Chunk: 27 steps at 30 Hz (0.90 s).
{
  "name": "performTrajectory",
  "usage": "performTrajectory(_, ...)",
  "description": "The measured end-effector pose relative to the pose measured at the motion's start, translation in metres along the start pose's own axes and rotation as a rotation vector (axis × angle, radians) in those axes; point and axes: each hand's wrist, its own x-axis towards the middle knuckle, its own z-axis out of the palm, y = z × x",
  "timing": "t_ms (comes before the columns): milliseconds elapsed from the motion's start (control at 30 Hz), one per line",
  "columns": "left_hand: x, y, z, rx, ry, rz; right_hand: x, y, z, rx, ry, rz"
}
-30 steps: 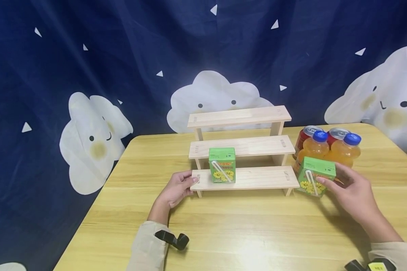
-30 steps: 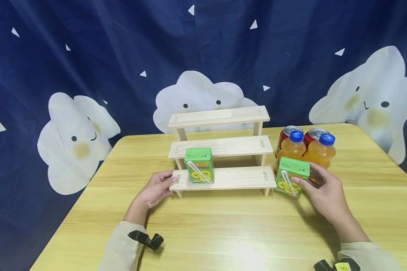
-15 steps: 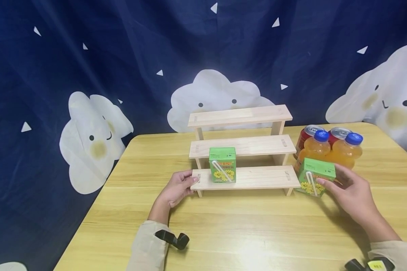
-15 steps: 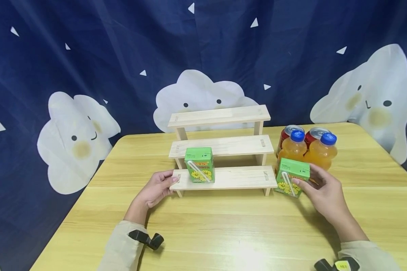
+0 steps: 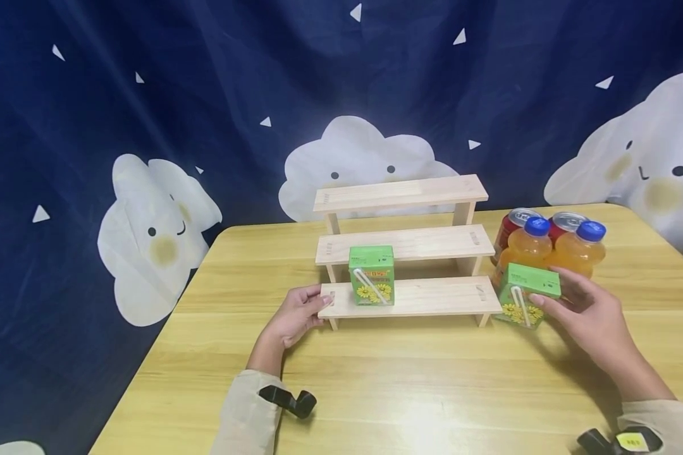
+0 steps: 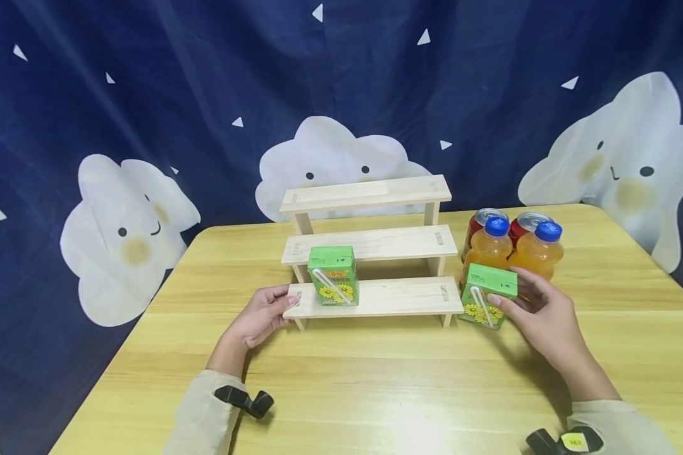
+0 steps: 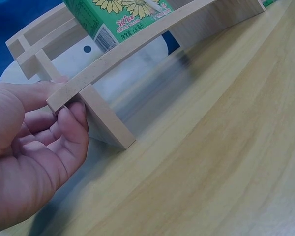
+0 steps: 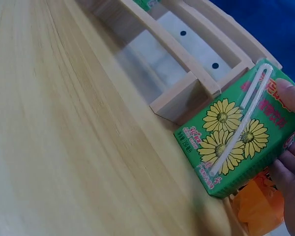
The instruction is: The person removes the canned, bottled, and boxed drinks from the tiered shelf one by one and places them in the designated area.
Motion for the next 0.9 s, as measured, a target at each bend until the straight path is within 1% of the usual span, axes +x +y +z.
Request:
performTrajectory(133, -0.001, 0.000, -0.001, -0.010, 0.000, 0.000, -0.001, -0.005, -0.003, -0.016, -0.008, 0.012)
performTrajectory(233, -0.001, 0.000, 0.000, -0.012, -0.005, 0.000, -0.001, -0.011, -0.006, 0.010, 0.010, 0.003)
performTrajectory(433, -0.001, 0.001, 0.000, -0.009, -0.006, -0.005, 0.004, -0.030, -0.010, 0.163, 0.058, -0.098)
performTrajectory(600, -0.002, 0.000, -0.001, -0.009, 0.000, -0.002, 0.013, -0.050, -0.011, 0.204, 0.086, -0.180)
performTrajectory(700, -0.002, 0.001, 0.000, -0.010, 0.002, -0.003, 0.016, -0.061, -0.007, 0.312, 0.068, -0.235)
performTrajectory(733, -0.002, 0.001, 0.000, -0.008, 0.001, -0.004, 0.016, -0.064, -0.005, 0.331, 0.058, -0.251)
performTrajectory(833, -0.002, 0.002, 0.001, -0.008, 0.001, -0.009, 0.015, -0.074, 0.004, 0.328, 0.028, -0.285)
performTrajectory(900, -0.002, 0.002, 0.001, -0.011, 0.002, -0.013, 0.013, -0.080, 0.011, 0.271, 0.004, -0.295)
